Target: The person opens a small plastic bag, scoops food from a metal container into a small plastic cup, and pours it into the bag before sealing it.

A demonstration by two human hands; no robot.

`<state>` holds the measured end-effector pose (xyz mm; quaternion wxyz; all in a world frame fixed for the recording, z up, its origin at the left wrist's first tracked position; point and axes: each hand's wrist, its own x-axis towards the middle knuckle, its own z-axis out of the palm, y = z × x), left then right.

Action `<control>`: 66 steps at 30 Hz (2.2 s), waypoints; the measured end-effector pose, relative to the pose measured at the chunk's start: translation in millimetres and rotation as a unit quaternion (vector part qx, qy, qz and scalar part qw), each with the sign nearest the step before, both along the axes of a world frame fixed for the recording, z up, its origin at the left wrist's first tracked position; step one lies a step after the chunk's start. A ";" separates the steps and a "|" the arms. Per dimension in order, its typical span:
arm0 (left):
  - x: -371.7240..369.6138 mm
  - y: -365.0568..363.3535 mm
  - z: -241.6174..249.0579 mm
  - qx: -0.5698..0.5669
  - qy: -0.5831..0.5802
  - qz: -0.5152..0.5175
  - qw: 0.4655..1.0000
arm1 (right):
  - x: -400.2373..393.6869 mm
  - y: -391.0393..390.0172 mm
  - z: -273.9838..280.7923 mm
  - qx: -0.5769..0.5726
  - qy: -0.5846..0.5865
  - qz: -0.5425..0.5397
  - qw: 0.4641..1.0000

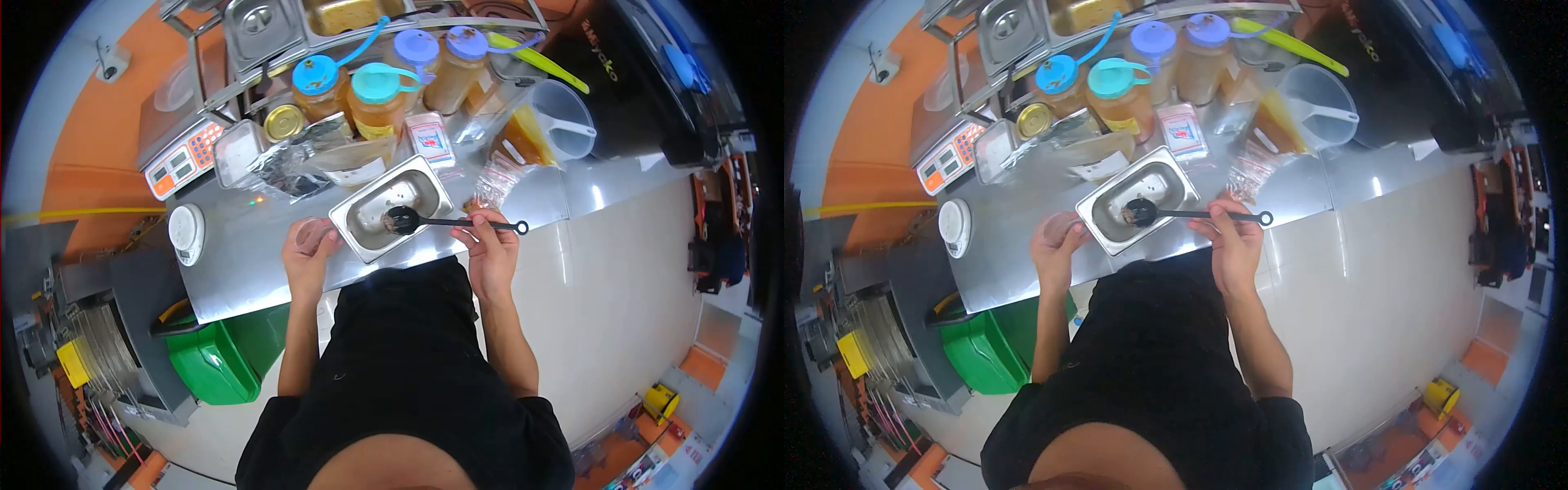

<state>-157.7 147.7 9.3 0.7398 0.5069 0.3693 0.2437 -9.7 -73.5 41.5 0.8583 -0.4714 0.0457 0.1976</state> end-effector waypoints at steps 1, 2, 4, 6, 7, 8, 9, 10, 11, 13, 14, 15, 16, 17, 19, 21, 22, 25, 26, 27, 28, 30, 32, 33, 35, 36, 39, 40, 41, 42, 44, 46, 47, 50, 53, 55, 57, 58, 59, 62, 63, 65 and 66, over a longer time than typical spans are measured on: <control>-3.0 2.3 -9.1 0.087 0.016 -0.011 0.996 | 0.3 1.7 1.6 0.002 -0.001 0.009 1.000; -6.2 4.0 -14.0 0.172 0.034 -0.021 0.984 | 0.1 3.0 3.2 0.008 -0.010 0.010 1.000; -8.5 0.0 -0.1 0.210 0.050 -0.041 0.976 | -2.0 8.5 14.2 0.014 -0.054 0.022 0.998; -6.2 -12.5 26.1 0.205 0.049 -0.089 0.973 | -6.4 13.2 28.6 0.002 -0.117 0.056 0.991; -5.4 -14.8 31.7 0.202 0.047 -0.083 0.975 | -9.5 15.0 34.2 -0.008 -0.178 0.082 0.981; -5.1 -16.3 35.3 0.139 0.033 -0.124 0.982 | -13.9 18.0 38.0 -0.018 -0.216 0.085 0.972; -4.0 -17.5 38.8 0.076 0.018 -0.165 0.983 | -11.5 18.5 43.9 -0.019 -0.220 0.089 0.971; -0.3 -18.9 42.7 0.065 0.002 -0.165 0.984 | -8.5 18.6 52.6 -0.053 -0.330 0.160 0.929; 0.6 -16.8 42.0 0.064 -0.001 -0.161 0.985 | -6.3 19.4 63.2 -0.085 -0.434 0.227 0.867; 3.1 -9.9 41.1 0.129 -0.020 -0.214 0.968 | -3.5 26.5 81.3 -0.084 -0.536 0.304 0.783; 4.1 -8.8 43.8 0.131 -0.023 -0.211 0.968 | -1.5 26.5 86.1 -0.086 -0.584 0.320 0.741; 5.5 -7.8 48.5 0.145 -0.023 -0.215 0.966 | -0.1 27.0 91.8 -0.087 -0.630 0.334 0.695; 7.2 -6.2 52.0 0.160 -0.023 -0.218 0.962 | 0.8 28.6 98.0 -0.087 -0.634 0.334 0.692; 8.2 -4.4 53.4 0.161 -0.027 -0.217 0.962 | 0.6 29.4 104.2 -0.080 -0.654 0.325 0.679; 9.0 -1.3 55.0 0.148 -0.054 -0.222 0.962 | -1.7 28.5 107.3 -0.075 -0.675 0.317 0.662; 10.6 0.6 54.2 0.127 -0.068 -0.222 0.964 | -3.9 28.9 101.7 -0.061 -0.714 0.272 0.643; 11.5 1.8 53.6 0.104 -0.079 -0.221 0.966 | -4.5 29.8 100.6 -0.053 -0.703 0.249 0.664; 15.1 1.0 53.1 0.092 -0.110 -0.224 0.964 | -8.1 33.2 101.1 -0.060 -0.683 0.215 0.695; 17.0 1.8 53.3 0.095 -0.113 -0.225 0.963 | -6.8 33.4 100.2 -0.060 -0.686 0.213 0.693; 17.1 1.3 53.2 0.092 -0.102 -0.228 0.964 | -7.3 32.2 97.7 -0.055 -0.674 0.195 0.710; 17.6 1.1 53.2 0.090 -0.090 -0.231 0.965 | -7.2 31.3 95.3 -0.050 -0.662 0.177 0.726; 20.8 1.7 52.8 0.079 -0.093 -0.238 0.964 | -4.9 31.0 91.0 -0.042 -0.655 0.175 0.734; 24.1 1.3 54.5 0.070 -0.097 -0.247 0.962 | -2.6 30.2 88.9 -0.028 -0.643 0.167 0.747; 24.9 0.7 57.0 0.045 -0.109 -0.247 0.962 | -2.0 29.2 89.7 -0.029 -0.645 0.165 0.746; 26.1 0.3 57.6 0.021 -0.121 -0.245 0.962 | -1.0 25.9 91.4 -0.032 -0.606 0.121 0.786; 26.9 1.6 55.4 0.004 -0.161 -0.245 0.956 | 0.1 24.8 88.5 -0.031 -0.588 0.097 0.802; 25.5 3.9 55.9 -0.022 -0.210 -0.237 0.948 | 1.0 25.3 72.5 -0.009 -0.492 -0.015 0.871; 23.7 4.1 56.6 -0.034 -0.219 -0.229 0.948 | 2.3 25.4 68.2 -0.025 -0.473 -0.024 0.880; 21.7 5.6 56.9 -0.033 -0.217 -0.228 0.949 | 2.4 24.0 60.2 -0.023 -0.471 -0.023 0.881; 20.0 8.7 57.0 -0.127 -0.268 -0.220 0.929 | 2.7 22.8 49.5 -0.085 -0.412 -0.007 0.907; 17.2 16.1 57.6 -0.216 -0.313 -0.212 0.900 | -1.5 27.8 29.5 -0.125 -0.311 0.031 0.942; 15.1 24.1 58.5 -0.247 -0.356 -0.222 0.873 | -7.6 35.1 -2.2 -0.159 -0.297 0.080 0.938; 14.4 27.4 59.9 -0.246 -0.353 -0.224 0.875 | -8.5 37.6 -13.4 -0.205 -0.315 0.112 0.920; 13.9 33.1 67.0 -0.249 -0.352 -0.247 0.868 | -9.7 42.2 -31.8 -0.205 -0.233 0.187 0.932; 15.1 31.6 72.7 -0.280 -0.396 -0.270 0.832 | -10.1 34.1 -3.1 -0.218 -0.263 0.091 0.935; 17.3 27.4 72.6 -0.320 -0.511 -0.321 0.731 | -14.1 25.3 6.2 -0.277 -0.302 0.017 0.912; 23.5 16.6 74.3 -0.328 -0.511 -0.341 0.718 | -23.2 13.0 29.6 -0.423 -0.445 -0.102 0.783; 26.1 9.0 73.3 -0.334 -0.515 -0.357 0.704 | -31.5 11.8 39.7 -0.421 -0.444 -0.094 0.785; 28.0 1.3 70.9 -0.343 -0.512 -0.361 0.700 | -41.9 9.4 42.0 -0.430 -0.438 -0.099 0.783; 34.5 -19.6 43.6 -0.187 -0.425 -0.444 0.766 | -72.0 4.8 55.3 -0.137 -0.200 0.148 0.959; 32.6 -24.2 38.8 -0.200 -0.426 -0.450 0.759 | -78.5 4.7 62.9 -0.059 -0.089 0.202 0.974; 20.4 -39.2 31.5 -0.059 -0.300 -0.550 0.777 | -75.3 2.8 56.2 -0.147 -0.206 0.197 0.947; 17.3 -56.5 26.5 -0.114 -0.341 -0.498 0.789 | -73.8 -1.8 50.9 -0.222 -0.321 0.204 0.898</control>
